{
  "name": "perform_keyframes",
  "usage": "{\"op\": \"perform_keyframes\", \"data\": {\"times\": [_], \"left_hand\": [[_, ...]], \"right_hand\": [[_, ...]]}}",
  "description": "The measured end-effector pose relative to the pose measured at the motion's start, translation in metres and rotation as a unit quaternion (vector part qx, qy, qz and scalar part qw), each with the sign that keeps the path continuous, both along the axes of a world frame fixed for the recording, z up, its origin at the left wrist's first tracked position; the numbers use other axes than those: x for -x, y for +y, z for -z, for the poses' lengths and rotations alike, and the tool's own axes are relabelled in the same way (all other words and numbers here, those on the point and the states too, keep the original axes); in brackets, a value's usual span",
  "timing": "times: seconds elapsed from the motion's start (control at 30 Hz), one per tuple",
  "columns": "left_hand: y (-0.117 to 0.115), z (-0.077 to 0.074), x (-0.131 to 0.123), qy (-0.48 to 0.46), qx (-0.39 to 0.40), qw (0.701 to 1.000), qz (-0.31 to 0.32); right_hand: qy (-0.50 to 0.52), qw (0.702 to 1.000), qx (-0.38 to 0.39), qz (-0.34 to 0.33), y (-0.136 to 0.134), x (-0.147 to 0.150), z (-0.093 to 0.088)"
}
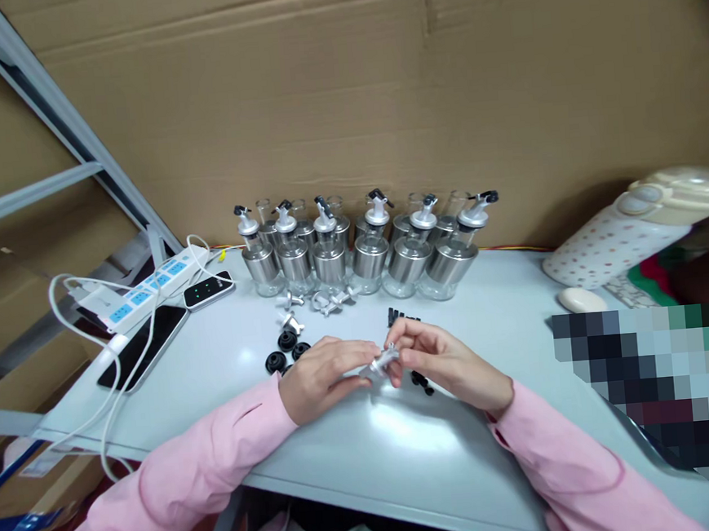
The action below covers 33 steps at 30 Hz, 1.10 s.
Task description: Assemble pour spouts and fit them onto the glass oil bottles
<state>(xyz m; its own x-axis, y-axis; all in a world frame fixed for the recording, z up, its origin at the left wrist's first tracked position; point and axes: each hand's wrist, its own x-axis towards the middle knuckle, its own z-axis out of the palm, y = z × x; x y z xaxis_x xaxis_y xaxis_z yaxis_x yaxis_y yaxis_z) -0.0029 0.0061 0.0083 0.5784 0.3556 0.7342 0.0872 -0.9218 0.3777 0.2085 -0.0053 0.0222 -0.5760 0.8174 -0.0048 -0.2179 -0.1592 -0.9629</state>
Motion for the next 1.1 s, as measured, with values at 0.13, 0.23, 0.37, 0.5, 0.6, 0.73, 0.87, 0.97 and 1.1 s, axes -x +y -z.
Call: {"op": "perform_keyframes", "data": {"times": [0.13,0.23,0.37,0.5,0.6,0.73,0.87,0.97,1.1], "left_hand": [[0.003,0.001,0.001,-0.003,0.003,1.000,-0.002],[0.003,0.002,0.001,-0.006,0.007,1.000,0.001],[0.005,0.001,0.003,0.007,-0.005,1.000,-0.007],[0.012,-0.013,0.017,-0.006,-0.035,0.997,-0.067],[0.020,-0.027,0.039,0.024,-0.022,0.984,-0.175],[0.026,-0.028,0.071,0.136,0.031,0.950,-0.280],[0.027,-0.010,0.089,0.230,0.094,0.923,-0.294],[0.029,0.002,0.093,0.265,0.136,0.914,-0.276],[0.029,0.004,0.092,0.223,0.163,0.928,-0.250]], "right_hand": [[-0.013,1.000,-0.018,0.011,0.002,-0.001,0.001],[-0.026,0.999,-0.031,0.018,0.003,0.000,0.001],[-0.037,0.998,-0.036,0.037,0.003,0.003,0.002],[-0.003,0.997,0.014,0.077,0.003,0.005,0.002],[0.014,0.989,0.041,0.139,0.005,0.004,-0.001],[0.034,0.980,0.052,0.189,0.008,0.000,-0.006],[0.020,0.978,0.055,0.200,0.009,-0.001,-0.008],[0.018,0.978,0.057,0.202,0.009,-0.001,-0.009],[0.014,0.976,0.062,0.209,0.010,-0.002,-0.007]]}}
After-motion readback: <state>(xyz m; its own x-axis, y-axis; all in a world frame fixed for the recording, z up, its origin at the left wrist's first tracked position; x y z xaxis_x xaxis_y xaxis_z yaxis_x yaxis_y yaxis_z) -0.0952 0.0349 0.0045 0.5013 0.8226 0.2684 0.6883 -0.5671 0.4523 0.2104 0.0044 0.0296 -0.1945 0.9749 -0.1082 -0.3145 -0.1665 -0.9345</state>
